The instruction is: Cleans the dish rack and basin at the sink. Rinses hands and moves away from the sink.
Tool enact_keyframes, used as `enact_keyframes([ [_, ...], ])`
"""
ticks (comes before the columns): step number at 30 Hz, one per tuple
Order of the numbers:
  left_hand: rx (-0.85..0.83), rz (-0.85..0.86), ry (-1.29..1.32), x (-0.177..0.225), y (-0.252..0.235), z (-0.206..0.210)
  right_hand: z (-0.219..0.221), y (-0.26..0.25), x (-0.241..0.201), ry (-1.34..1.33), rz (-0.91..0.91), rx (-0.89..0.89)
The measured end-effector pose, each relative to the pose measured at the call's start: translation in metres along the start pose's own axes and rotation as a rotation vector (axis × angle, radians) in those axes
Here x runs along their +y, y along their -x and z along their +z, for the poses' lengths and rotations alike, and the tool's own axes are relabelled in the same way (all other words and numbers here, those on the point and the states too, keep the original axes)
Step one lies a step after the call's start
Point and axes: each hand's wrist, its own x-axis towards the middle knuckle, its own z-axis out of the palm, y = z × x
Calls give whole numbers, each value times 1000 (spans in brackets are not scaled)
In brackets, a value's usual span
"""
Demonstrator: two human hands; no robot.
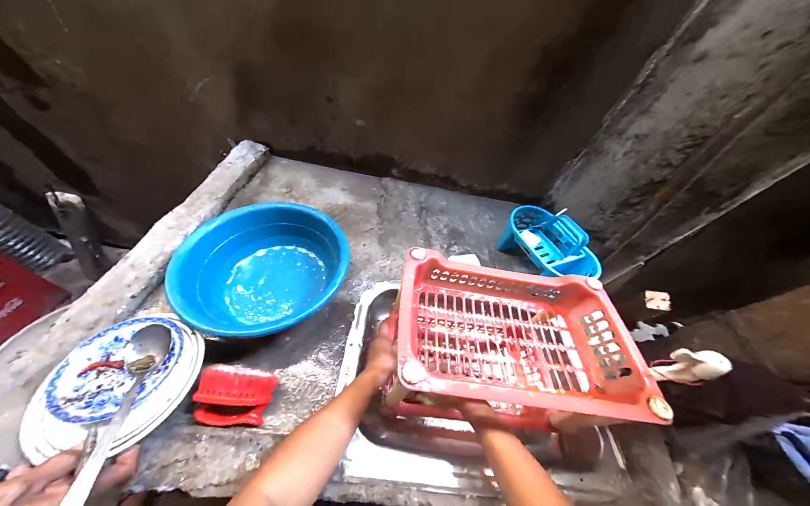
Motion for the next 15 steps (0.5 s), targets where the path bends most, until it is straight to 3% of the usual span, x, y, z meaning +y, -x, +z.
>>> enact_keyframes([
  [2, -61, 37, 157, 15, 16, -9, -10, 33, 5, -78, 251, 210],
  [3, -84, 81, 246, 21, 26, -16, -14, 43, 8, -61, 294, 272],
  [6, -39, 341, 227, 31, 60, -52, -31, 78, -12, 80, 398, 225],
  [10, 671, 839, -400, 39, 106, -120, -38, 96, -6, 135, 361, 220],
  [12, 820, 764, -672, 50, 108, -169, -31, 102, 20, 56, 256, 310],
  [15, 807, 356, -681, 71, 83, -249, -26, 106, 56, 41, 129, 394],
])
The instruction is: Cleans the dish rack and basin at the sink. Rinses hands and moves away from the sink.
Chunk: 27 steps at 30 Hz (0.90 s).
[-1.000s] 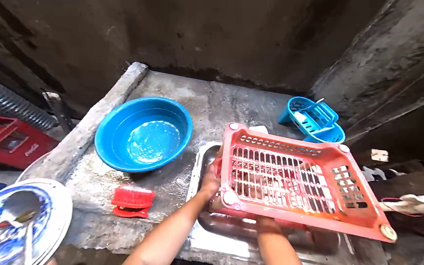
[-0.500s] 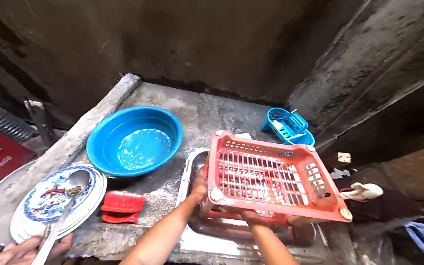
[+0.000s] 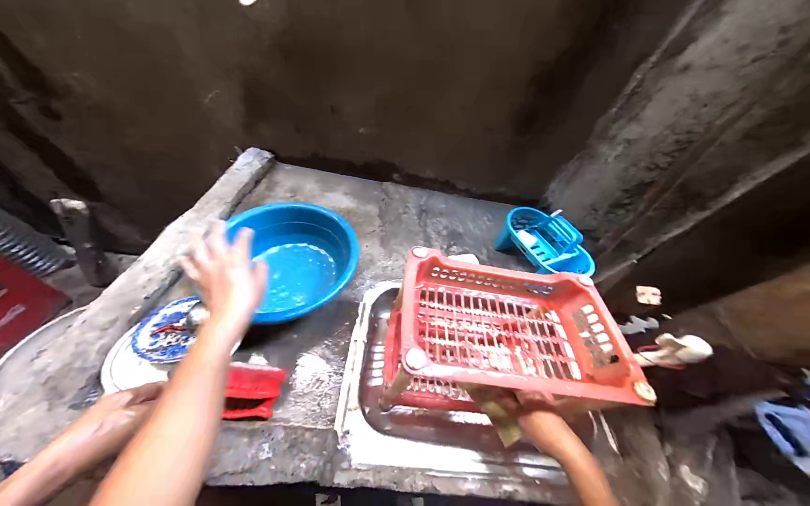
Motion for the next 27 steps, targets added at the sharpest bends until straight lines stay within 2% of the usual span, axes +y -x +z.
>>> enact_keyframes([
  [3, -188, -323, -66, -61, -64, 15, -2, 1, -2, 0, 48, 5],
  [5, -335, -448, -137, -90, -84, 31, 5, 0, -10, 28, 111, -3],
  [7, -381, -514, -40, -100, -88, 31, 7, 5, -26, 71, 138, -24],
  [9, -314, -540, 193, -104, -88, 29, 0, 27, -40, 44, 59, 3],
  [10, -253, -551, 379, -104, -89, 30, -4, 43, -41, 2, -78, 116],
  [12, -163, -579, 752, -88, -86, 23, -8, 66, -34, -34, -504, 538],
  [13, -126, -583, 912, -78, -84, 20, -15, 71, -35, -3, -633, 693],
  [14, -91, -574, 1035, -68, -82, 17, -26, 74, -37, 96, -674, 773],
  [16, -30, -529, 1134, -52, -79, 12, -46, 69, -41, 299, -631, 721],
  [19, 105, -482, 1157, -26, -70, -7, -51, 34, -39, 377, -491, 464],
  [22, 242, -406, 1219, -17, -62, -32, -49, 14, -38, 385, -645, 523],
  [27, 393, -277, 1247, -12, -42, -75, -55, 18, -60, 373, -806, 596],
])
